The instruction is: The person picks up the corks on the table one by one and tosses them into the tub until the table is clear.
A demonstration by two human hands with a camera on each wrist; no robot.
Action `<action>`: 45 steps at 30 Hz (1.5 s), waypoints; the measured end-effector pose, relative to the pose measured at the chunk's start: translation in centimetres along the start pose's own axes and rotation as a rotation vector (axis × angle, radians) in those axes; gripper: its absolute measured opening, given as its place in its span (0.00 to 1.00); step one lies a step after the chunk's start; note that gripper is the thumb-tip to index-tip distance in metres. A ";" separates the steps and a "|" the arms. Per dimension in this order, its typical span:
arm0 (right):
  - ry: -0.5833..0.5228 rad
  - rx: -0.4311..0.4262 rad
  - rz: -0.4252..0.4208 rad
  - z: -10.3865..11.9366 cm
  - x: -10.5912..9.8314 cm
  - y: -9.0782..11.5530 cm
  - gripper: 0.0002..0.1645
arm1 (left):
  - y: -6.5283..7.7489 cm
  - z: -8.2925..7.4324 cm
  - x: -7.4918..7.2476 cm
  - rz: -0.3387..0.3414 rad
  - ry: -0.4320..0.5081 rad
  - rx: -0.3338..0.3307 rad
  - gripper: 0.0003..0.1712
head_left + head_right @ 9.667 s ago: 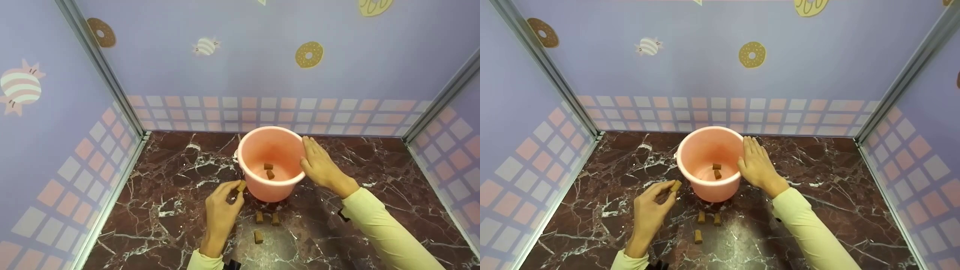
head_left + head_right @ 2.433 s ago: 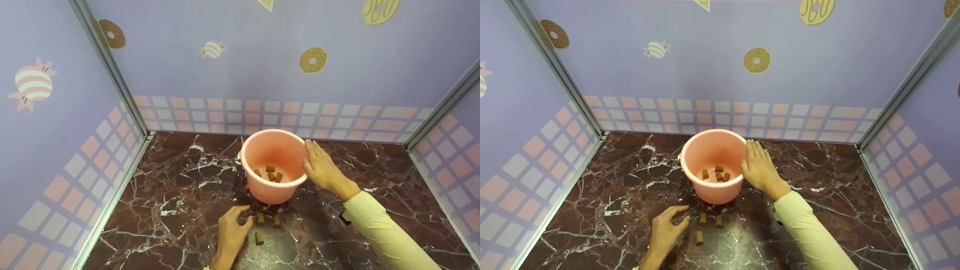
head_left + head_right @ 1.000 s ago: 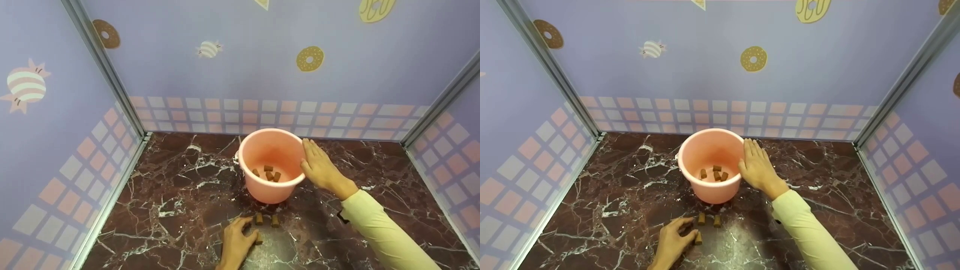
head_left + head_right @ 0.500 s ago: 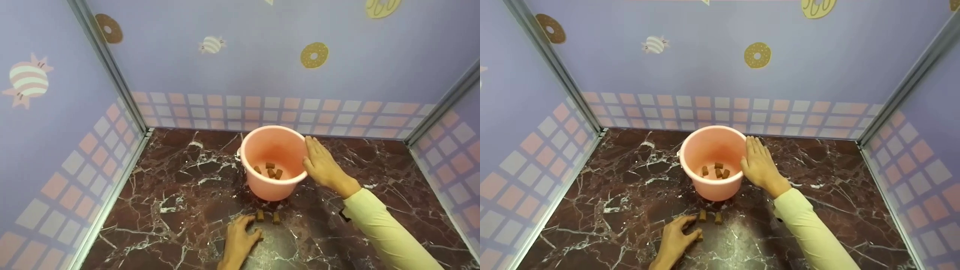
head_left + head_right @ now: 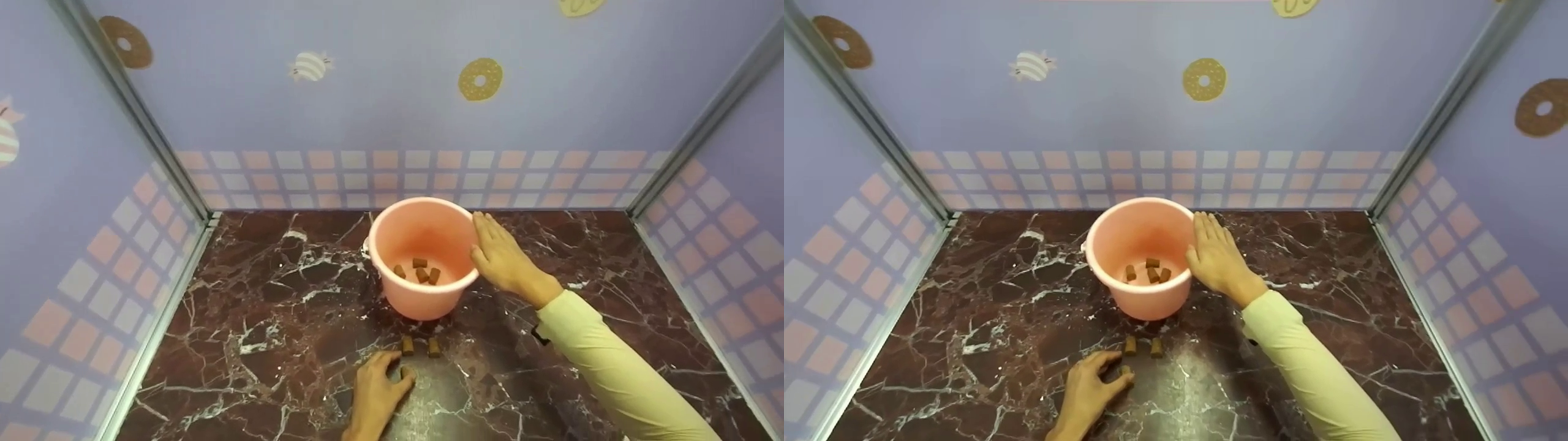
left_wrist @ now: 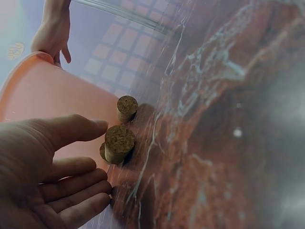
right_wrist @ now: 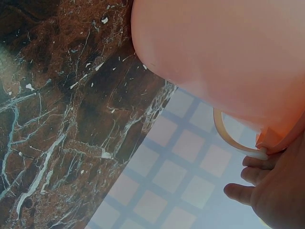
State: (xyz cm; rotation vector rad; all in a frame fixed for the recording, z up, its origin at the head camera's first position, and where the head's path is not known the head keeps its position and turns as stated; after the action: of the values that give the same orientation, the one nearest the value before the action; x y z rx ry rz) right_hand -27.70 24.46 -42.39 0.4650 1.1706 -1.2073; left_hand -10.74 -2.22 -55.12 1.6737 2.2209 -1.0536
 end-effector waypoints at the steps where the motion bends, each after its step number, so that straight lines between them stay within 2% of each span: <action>1: -0.001 -0.002 -0.001 0.1 0.0 -0.1 0.43 | 0.0 0.0 -0.1 0.009 -0.002 -0.002 0.20; 6: 0.003 0.020 0.007 0.1 0.1 0.0 0.43 | 0.4 -0.2 -0.3 0.086 0.006 -0.028 0.26; 11: -0.008 0.013 0.002 0.1 0.2 -0.3 0.43 | 0.5 -0.3 -0.5 0.118 0.012 -0.052 0.28; 17: -0.008 -0.003 -0.009 0.2 0.3 -0.5 0.42 | 0.8 -0.4 -0.7 0.158 -0.010 -0.037 0.31; 28: -0.018 -0.006 -0.001 0.4 0.4 -0.5 0.42 | 1.2 -0.3 -0.5 0.032 -0.060 0.053 0.20; 33: -0.019 0.014 0.021 0.4 0.2 -0.6 0.42 | 1.1 -0.3 -0.6 0.018 -0.049 0.073 0.17; 40: -0.025 -0.001 0.001 0.4 0.3 -0.6 0.42 | 1.0 -0.3 -0.4 0.000 -0.038 0.084 0.15; 45: -0.021 0.006 -0.002 0.2 0.2 -0.4 0.42 | 1.1 -0.3 -0.2 0.013 -0.030 0.063 0.17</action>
State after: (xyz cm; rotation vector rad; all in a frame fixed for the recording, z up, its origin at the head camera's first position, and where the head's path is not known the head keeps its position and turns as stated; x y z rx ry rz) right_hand -27.96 24.03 -42.37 0.4548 1.1503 -1.2154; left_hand -9.58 -2.03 -55.27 1.6829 2.1775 -1.1494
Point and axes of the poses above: each hand's wrist, its own y-axis away from the middle knuckle, its own x-axis out of the palm, z = x × y, the point moved 2 cm from there along -y, towards the middle knuckle, and after that the axes turned 7 degrees about -z, right-handed, at the moved point
